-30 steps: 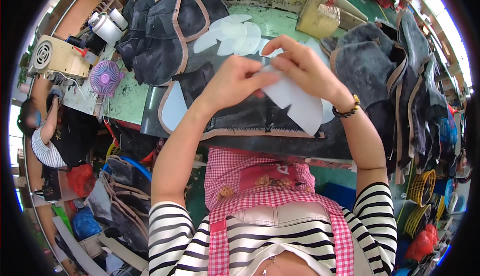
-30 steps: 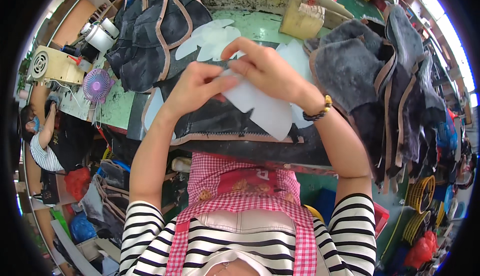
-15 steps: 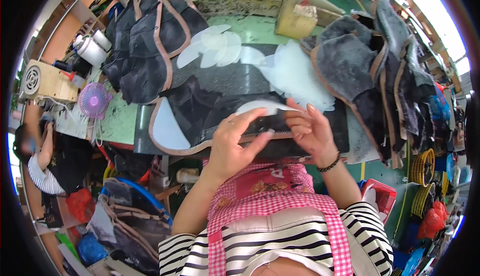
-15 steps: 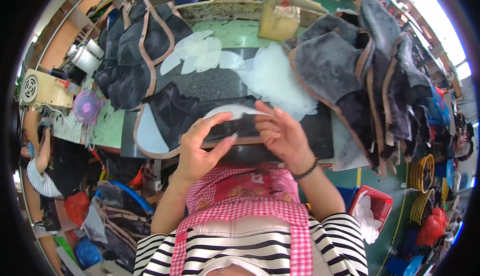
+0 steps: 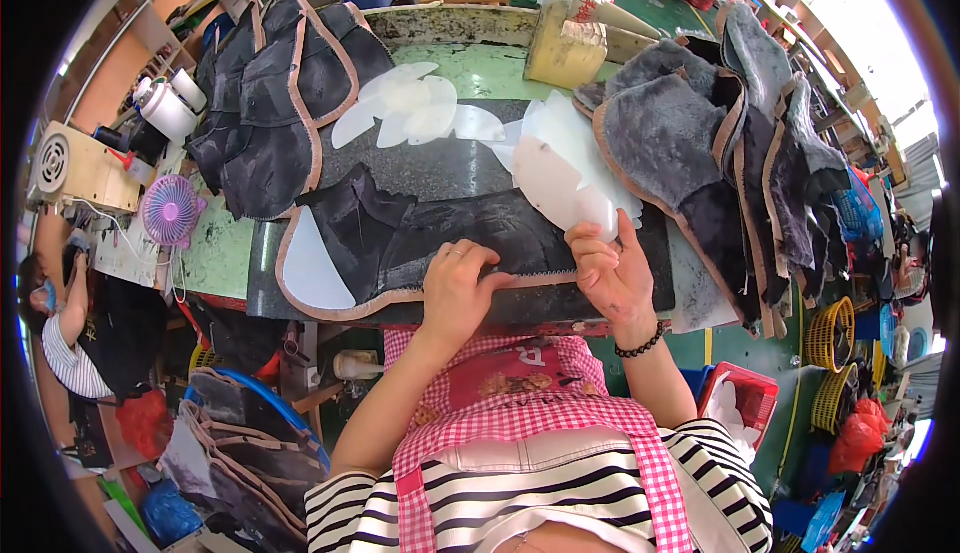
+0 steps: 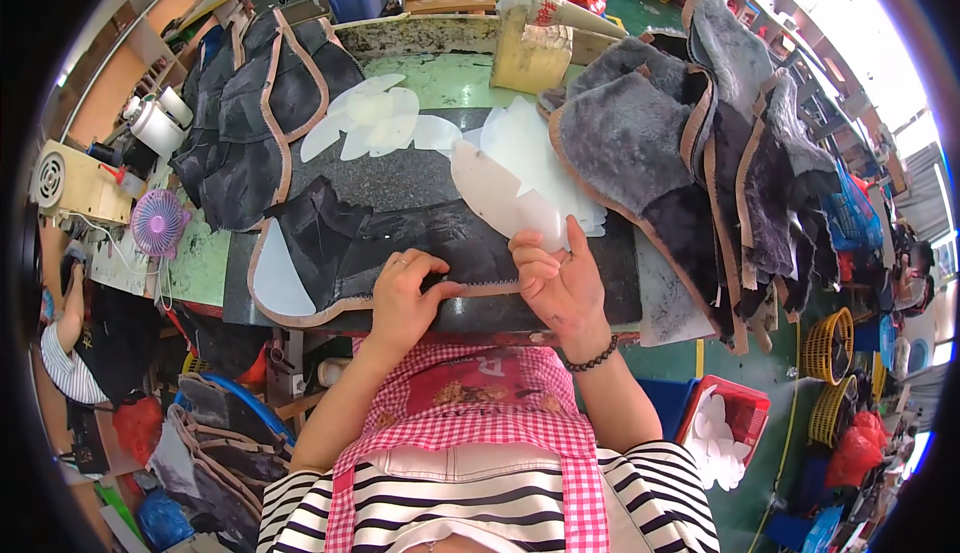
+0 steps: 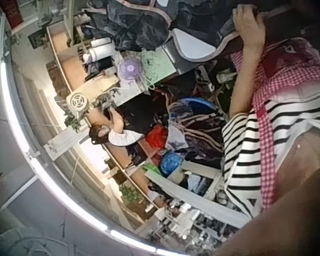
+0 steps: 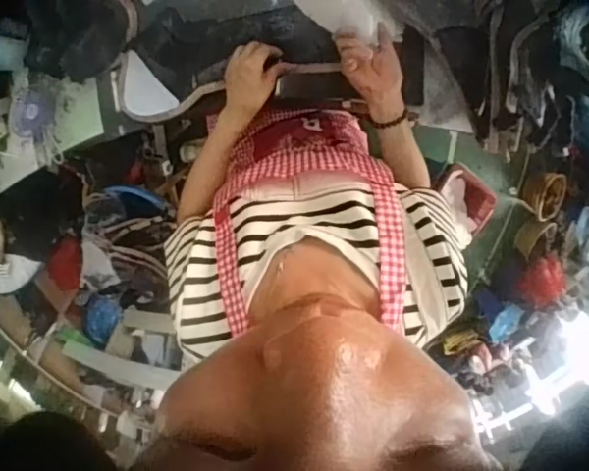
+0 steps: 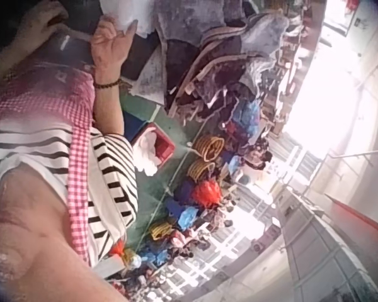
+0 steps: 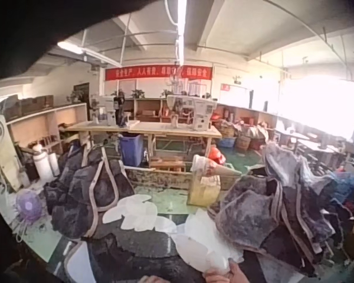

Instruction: The person inserts white foam insoles into black shoe uppers and then places gray fabric pieces inside the uppers. The person handles the items one at a time, turning them over and smoothing the inserts. The finished assemblies are placed into a yellow basket.

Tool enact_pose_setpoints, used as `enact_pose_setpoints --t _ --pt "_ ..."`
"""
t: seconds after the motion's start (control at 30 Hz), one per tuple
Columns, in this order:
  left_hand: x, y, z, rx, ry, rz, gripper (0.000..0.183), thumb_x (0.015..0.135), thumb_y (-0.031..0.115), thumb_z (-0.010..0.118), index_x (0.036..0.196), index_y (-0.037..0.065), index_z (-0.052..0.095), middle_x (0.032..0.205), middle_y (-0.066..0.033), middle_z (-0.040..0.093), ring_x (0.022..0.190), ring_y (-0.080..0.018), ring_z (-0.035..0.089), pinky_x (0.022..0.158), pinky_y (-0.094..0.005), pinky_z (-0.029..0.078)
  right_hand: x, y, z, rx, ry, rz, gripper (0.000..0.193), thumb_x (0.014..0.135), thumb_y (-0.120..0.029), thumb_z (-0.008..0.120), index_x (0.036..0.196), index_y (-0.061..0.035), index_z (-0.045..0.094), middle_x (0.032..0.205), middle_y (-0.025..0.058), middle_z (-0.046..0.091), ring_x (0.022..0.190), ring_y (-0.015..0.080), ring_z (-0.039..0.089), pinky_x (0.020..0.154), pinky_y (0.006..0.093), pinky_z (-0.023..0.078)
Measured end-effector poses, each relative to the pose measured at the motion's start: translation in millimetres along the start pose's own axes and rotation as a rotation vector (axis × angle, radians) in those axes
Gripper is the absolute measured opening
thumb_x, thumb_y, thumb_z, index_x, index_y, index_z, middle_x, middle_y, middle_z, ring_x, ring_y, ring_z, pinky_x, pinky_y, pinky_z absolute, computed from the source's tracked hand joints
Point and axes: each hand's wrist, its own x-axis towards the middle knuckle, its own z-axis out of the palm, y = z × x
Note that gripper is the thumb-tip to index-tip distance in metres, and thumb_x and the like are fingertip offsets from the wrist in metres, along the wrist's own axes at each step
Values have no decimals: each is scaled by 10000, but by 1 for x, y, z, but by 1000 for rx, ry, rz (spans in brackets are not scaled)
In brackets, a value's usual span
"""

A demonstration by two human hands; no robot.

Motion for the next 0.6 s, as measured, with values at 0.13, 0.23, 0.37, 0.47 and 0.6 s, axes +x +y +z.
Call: enact_pose_setpoints --t 0.13,0.23,0.37,0.47,0.6 --pt "-8 1 5 83 75 115 159 688 71 757 751 11 625 787 -87 593 766 -293 567 674 -371 463 2 -2 -6 31 -22 24 464 983 -391 440 1147 43 456 907 78 428 631 124 406 522 257 409" --pt "-14 1 11 140 102 140 139 722 47 723 766 9 597 777 -100 575 752 -298 559 660 -375 457 3 0 -3 61 -25 34 444 977 -378 450 1140 34 469 909 74 432 625 122 403 525 256 410" --pt "-12 3 10 79 103 92 117 777 27 661 805 0 550 808 -119 561 762 -320 552 677 -410 452 6 1 -6 46 -41 57 433 969 -372 459 1151 19 471 914 66 436 632 123 403 545 258 403" --pt "-14 3 3 -23 41 29 95 813 18 623 831 -3 531 885 -132 588 811 -328 566 705 -410 456 9 4 -8 15 -54 60 430 963 -374 463 1161 7 469 913 61 437 639 125 402 563 260 396" --pt "-21 -6 -19 -373 -71 23 75 855 37 605 847 -8 545 954 -143 624 833 -312 594 738 -379 462 10 3 -11 -10 -65 67 434 961 -396 454 1162 -12 484 914 59 436 653 130 397 590 269 383"
